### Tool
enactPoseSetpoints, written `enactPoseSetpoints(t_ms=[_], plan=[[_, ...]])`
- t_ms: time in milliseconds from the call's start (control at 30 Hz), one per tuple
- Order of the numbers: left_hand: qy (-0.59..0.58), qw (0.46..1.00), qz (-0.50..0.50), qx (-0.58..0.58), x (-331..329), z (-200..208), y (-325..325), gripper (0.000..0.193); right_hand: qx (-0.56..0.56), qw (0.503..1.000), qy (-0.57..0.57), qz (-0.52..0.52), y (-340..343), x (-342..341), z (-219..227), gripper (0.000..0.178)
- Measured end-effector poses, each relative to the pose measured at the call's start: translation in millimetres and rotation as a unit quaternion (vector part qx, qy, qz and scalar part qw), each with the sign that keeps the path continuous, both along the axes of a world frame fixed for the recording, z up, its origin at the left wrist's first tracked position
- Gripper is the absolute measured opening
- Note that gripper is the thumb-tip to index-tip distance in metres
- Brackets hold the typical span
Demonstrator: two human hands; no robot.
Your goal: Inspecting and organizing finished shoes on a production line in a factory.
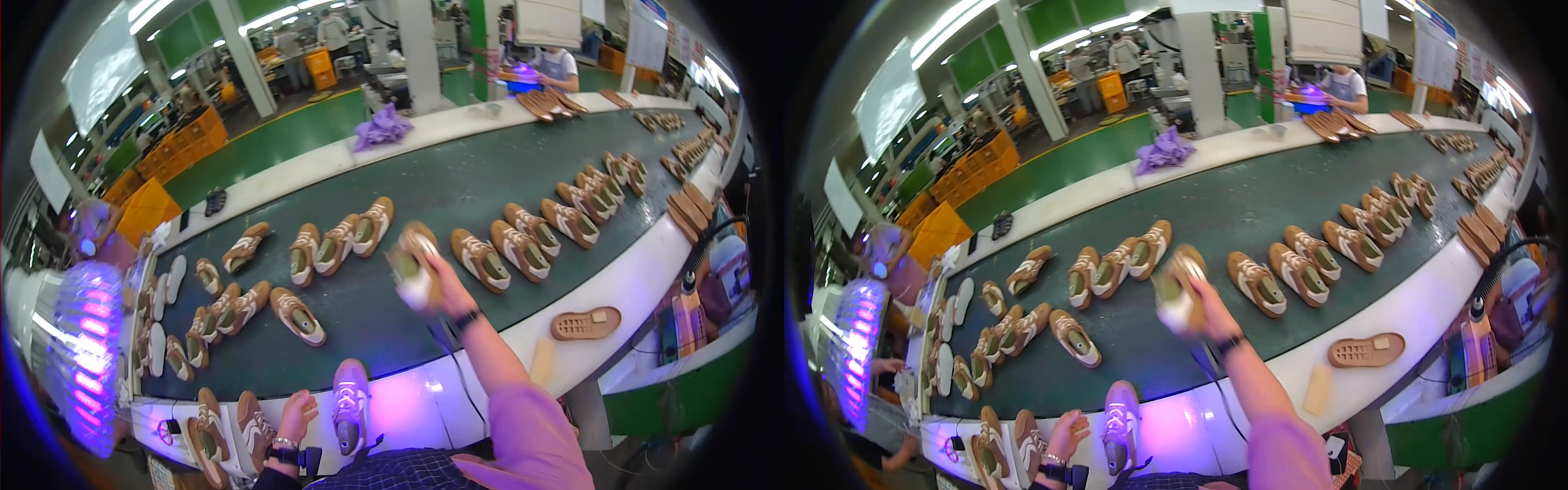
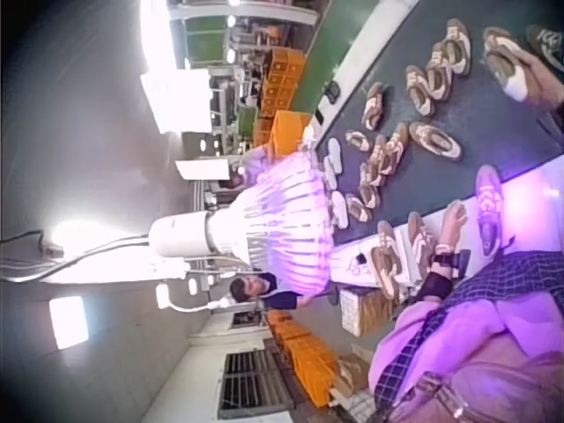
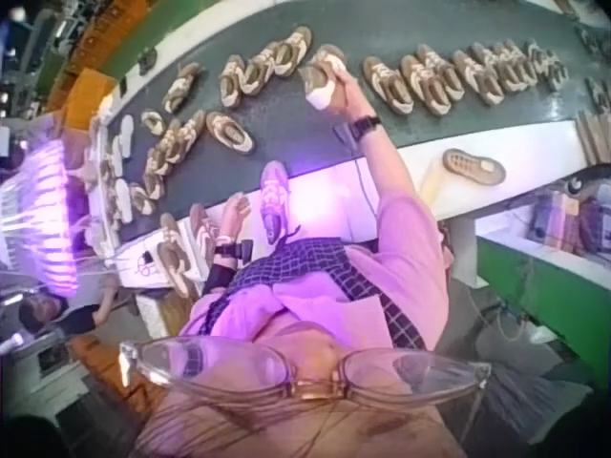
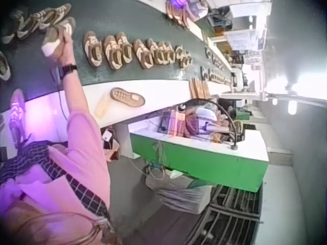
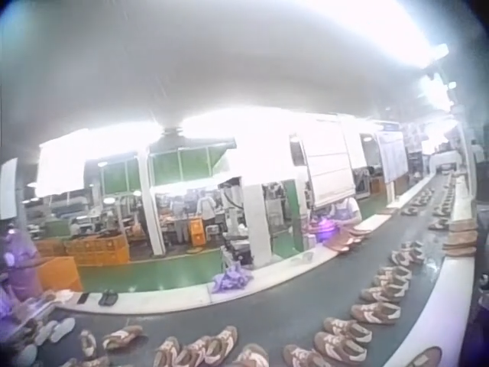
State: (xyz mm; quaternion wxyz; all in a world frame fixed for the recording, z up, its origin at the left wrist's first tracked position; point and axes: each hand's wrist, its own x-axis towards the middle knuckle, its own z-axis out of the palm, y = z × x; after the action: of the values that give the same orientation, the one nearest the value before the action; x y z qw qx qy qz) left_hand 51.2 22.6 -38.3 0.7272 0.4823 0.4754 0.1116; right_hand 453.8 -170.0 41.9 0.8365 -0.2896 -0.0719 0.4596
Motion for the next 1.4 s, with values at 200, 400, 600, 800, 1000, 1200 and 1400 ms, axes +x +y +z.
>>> enactPoseSetpoints(t_ms=[200, 400, 600, 800, 1000, 1200, 1400], plan=[[0.003, 1.000, -0.021, -0.023, 9.2, 23.5, -40.8, 0.030, -0.229, 0.948, -0.106, -0.194, 79.0, 100.7, -22.8, 0.058], [0.019, 0.997, 0.075, 0.001, -28.8, 8.5, -56.0, 0.027, -0.652, 0.481, -0.502, -0.303, -24.3, 114.4, -74.1, 0.055], [-0.035, 0.991, 0.108, 0.071, -5.2, 27.1, -49.7, 0.021, -0.702, 0.572, -0.417, -0.077, -135.2, 140.2, -121.5, 0.068], [-0.094, 0.992, -0.066, 0.059, 83.0, 79.2, -80.2, 0.037, -0.301, 0.944, -0.123, -0.051, -112.1, 41.7, -136.9, 0.051], [-0.237, 0.944, -0.188, -0.129, 115.9, 79.8, -103.1, 0.070, -0.152, 0.972, -0.134, 0.120, -101.1, -115.8, -29.4, 0.044], [-0.327, 0.925, 0.078, -0.179, 37.6, 62.7, -75.4, 0.076, -0.158, 0.927, -0.307, 0.147, -50.6, -187.4, 0.8, 0.043], [-0.298, 0.925, 0.194, -0.131, -69.7, 45.3, -65.0, 0.054, -0.274, 0.894, -0.339, 0.109, -21.3, -264.6, -95.4, 0.071]])
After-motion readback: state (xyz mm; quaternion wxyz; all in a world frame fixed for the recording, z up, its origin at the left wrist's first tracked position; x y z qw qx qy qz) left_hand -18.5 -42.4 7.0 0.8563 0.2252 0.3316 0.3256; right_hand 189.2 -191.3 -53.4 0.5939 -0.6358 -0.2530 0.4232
